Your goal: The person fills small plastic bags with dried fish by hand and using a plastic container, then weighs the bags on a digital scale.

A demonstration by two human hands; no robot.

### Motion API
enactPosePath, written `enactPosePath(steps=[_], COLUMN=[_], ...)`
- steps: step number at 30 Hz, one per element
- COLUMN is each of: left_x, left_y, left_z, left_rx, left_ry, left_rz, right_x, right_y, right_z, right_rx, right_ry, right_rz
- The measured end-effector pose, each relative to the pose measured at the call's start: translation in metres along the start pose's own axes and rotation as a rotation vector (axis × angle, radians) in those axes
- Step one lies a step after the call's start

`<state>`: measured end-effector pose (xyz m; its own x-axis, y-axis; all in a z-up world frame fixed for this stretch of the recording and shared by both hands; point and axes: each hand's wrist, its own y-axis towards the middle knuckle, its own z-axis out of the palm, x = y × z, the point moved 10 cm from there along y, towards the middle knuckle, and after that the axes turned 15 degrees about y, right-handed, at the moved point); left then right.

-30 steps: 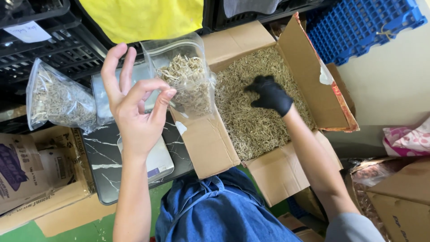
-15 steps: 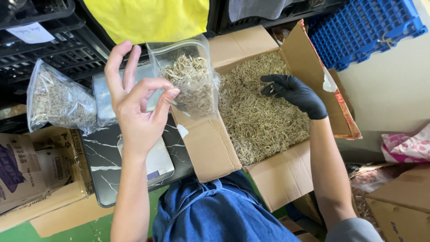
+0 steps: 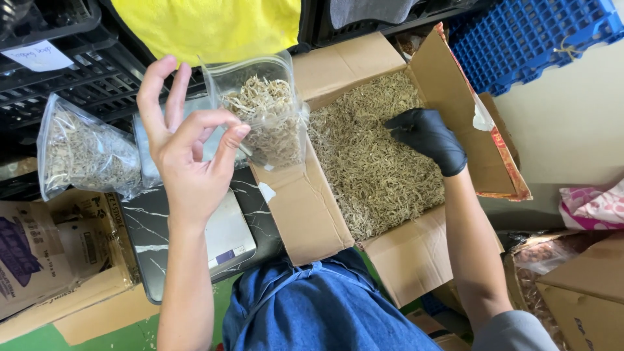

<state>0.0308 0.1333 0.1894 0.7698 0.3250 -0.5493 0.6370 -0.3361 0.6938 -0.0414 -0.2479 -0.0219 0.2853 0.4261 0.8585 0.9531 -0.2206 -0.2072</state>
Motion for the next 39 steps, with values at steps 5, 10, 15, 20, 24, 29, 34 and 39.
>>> enactPosePath(steps=[5, 10, 15, 20, 24, 29, 34, 39], left_x=[0.002, 0.003, 0.003, 0.003, 0.005, 0.004, 0.002, 0.005], left_y=[0.001, 0.001, -0.001, -0.001, -0.002, -0.002, -0.005, -0.010], left_z=[0.005, 0.008, 0.009, 0.003, 0.000, -0.001, -0.004, -0.003], left_rx=[0.014, 0.021, 0.014, 0.000, -0.014, -0.021, -0.024, -0.017], left_ry=[-0.025, -0.033, -0.027, -0.003, 0.010, 0.028, 0.050, 0.061], left_rz=[0.003, -0.003, 0.001, 0.002, 0.000, -0.002, -0.009, -0.010], right_x=[-0.022, -0.020, -0.033, -0.040, -0.042, -0.031, 0.062, -0.047], right_y=[0.001, 0.000, -0.002, -0.005, -0.005, 0.001, 0.010, 0.074], right_z=[0.029, -0.004, -0.023, -0.024, -0.028, -0.028, 0.041, 0.204], right_rx=[0.173, 0.022, -0.043, -0.015, -0.023, -0.035, -0.004, 0.500], right_ry=[-0.177, -0.227, -0.065, -0.065, -0.215, -0.345, -0.385, -0.572], right_rz=[0.015, -0.163, -0.004, 0.008, -0.028, -0.314, -0.500, -0.102])
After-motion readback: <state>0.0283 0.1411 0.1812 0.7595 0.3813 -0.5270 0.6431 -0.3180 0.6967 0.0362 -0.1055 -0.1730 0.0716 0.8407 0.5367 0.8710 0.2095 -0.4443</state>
